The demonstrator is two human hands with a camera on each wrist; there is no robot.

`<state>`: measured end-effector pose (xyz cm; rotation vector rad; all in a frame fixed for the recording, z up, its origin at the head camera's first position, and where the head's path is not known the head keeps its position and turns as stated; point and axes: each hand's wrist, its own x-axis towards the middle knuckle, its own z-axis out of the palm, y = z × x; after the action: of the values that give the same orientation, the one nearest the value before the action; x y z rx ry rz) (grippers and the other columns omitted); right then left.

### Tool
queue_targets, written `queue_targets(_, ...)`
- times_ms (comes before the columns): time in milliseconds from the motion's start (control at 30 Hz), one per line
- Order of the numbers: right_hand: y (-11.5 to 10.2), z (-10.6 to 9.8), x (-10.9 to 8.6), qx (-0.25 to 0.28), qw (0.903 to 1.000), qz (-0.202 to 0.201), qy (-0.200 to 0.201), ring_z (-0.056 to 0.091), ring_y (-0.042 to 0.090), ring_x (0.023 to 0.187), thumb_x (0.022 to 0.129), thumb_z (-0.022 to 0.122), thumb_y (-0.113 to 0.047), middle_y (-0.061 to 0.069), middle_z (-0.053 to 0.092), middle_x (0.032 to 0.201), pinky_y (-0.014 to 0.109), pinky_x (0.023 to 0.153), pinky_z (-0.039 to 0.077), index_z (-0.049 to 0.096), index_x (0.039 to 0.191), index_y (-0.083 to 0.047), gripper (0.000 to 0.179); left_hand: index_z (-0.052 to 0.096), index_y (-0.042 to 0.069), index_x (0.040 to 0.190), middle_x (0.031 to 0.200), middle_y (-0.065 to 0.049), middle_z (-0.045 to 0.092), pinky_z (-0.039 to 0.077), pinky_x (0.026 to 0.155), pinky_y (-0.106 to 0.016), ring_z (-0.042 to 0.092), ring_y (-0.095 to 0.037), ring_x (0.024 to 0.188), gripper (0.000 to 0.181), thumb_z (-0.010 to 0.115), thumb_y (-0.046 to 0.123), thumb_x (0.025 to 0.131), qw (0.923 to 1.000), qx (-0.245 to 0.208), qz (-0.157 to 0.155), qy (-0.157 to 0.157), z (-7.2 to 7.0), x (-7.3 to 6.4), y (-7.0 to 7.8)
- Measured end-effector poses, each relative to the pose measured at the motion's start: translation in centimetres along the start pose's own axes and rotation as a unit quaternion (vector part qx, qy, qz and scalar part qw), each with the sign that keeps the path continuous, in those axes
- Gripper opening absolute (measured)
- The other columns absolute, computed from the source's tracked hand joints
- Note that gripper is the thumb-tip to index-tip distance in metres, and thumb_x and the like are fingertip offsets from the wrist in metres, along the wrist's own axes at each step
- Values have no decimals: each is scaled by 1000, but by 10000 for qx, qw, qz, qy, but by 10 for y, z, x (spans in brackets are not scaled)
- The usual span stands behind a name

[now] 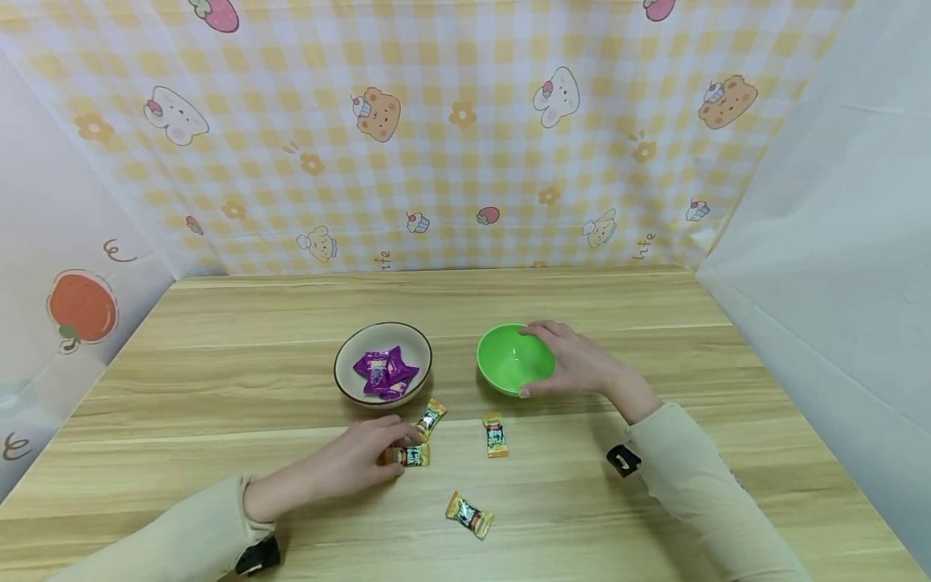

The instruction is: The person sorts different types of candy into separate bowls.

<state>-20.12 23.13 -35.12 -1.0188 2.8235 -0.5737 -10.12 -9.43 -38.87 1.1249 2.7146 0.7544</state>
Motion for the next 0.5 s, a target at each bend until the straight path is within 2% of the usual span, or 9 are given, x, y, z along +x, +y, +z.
queue_targets(333, 1, 1, 0, -20, 10000, 10, 14, 34, 34, 118, 61, 66, -63, 17, 34, 132, 50, 85, 37, 39, 130, -8, 92, 59, 10, 91, 80, 7, 51, 41, 62, -21, 44, -4, 67, 19, 68, 14, 74, 9996, 69, 245, 158, 5, 4, 0)
queue_targets(500, 1, 1, 0, -25, 10000, 17, 10, 33, 34, 118, 61, 66, -64, 17, 33, 133, 50, 86, 37, 39, 130, -8, 93, 57, 13, 84, 72, 11, 47, 40, 58, -19, 44, -3, 63, 16, 69, 12, 74, 9986, -518, 100, 63, 5, 8, 1)
